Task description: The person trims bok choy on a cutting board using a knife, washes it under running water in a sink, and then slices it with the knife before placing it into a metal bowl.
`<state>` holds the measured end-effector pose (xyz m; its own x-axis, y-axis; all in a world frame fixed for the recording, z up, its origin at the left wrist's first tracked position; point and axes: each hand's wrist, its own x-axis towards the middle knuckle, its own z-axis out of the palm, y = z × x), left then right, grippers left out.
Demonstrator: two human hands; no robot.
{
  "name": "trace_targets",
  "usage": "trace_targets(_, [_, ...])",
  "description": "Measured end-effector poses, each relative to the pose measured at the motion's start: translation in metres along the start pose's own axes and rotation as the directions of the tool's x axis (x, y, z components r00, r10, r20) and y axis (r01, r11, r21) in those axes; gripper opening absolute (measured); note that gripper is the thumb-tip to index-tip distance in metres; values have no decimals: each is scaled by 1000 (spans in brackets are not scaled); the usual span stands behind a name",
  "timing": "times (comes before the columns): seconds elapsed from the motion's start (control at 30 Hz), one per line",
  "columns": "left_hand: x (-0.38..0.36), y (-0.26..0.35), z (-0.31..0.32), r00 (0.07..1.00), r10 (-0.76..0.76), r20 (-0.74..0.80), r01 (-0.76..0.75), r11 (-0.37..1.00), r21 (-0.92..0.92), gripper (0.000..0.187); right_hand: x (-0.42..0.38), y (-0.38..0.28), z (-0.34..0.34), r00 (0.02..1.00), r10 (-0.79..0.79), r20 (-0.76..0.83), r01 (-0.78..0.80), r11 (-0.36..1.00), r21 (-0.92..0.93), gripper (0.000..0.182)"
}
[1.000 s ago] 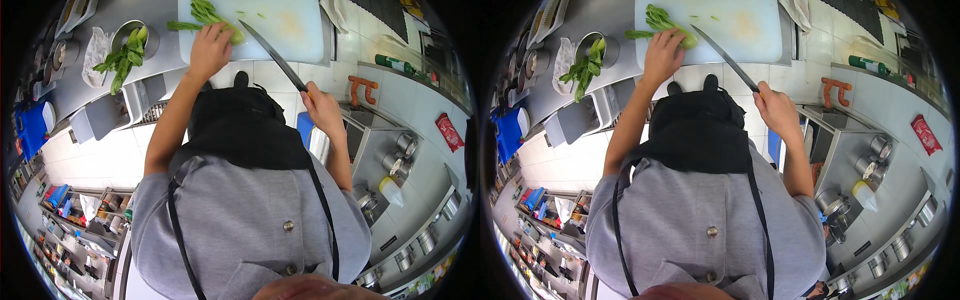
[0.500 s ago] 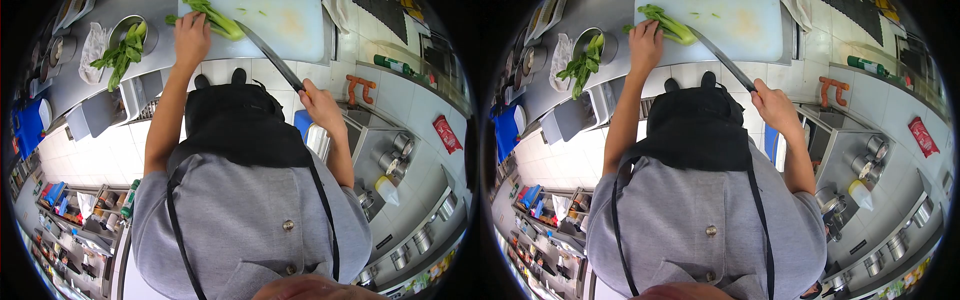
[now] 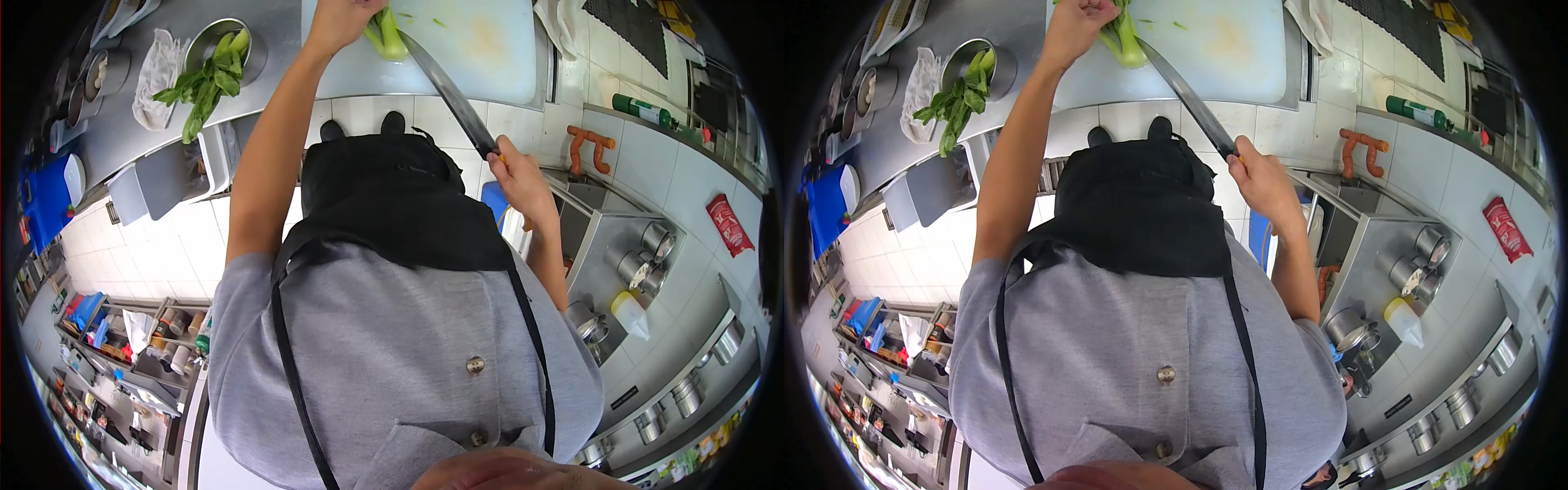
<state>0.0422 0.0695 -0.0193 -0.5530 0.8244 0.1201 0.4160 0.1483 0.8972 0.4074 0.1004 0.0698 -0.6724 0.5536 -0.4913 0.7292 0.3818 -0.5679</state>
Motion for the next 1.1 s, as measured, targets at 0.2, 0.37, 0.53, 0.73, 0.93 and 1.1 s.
trace_targets(0.2, [-4, -24, -6, 996, 6, -84, 5, 991, 131, 42, -4, -4, 9, 1000, -5, -23, 6, 998, 54, 22])
trace_targets(0.37, [0, 13, 6, 980, -190, 56, 173, 960, 221, 37, -8, 3, 16, 998, 65, -27, -62, 993, 103, 22])
trace_targets(0.53, [9, 1, 23, 981, -194, 24, 170, 905, 389, 46, -7, 2, 21, 993, 95, -71, -87, 990, 112, 22])
trace_targets(0.73, [10, -26, 8, 839, -437, 323, 539, 748, -389, 25, -9, -5, 25, 990, 91, -111, -73, 984, 161, 22])
trace_targets(0.93, [-11, -38, -6, 844, -455, 284, 526, 598, -605, 26, -13, -16, 22, 990, 84, -114, -71, 991, 113, 25])
trace_targets(1.1, [-24, -32, -10, 882, -446, 150, 455, 725, -517, 22, -9, -25, 16, 996, 49, -81, -52, 998, -41, 22])
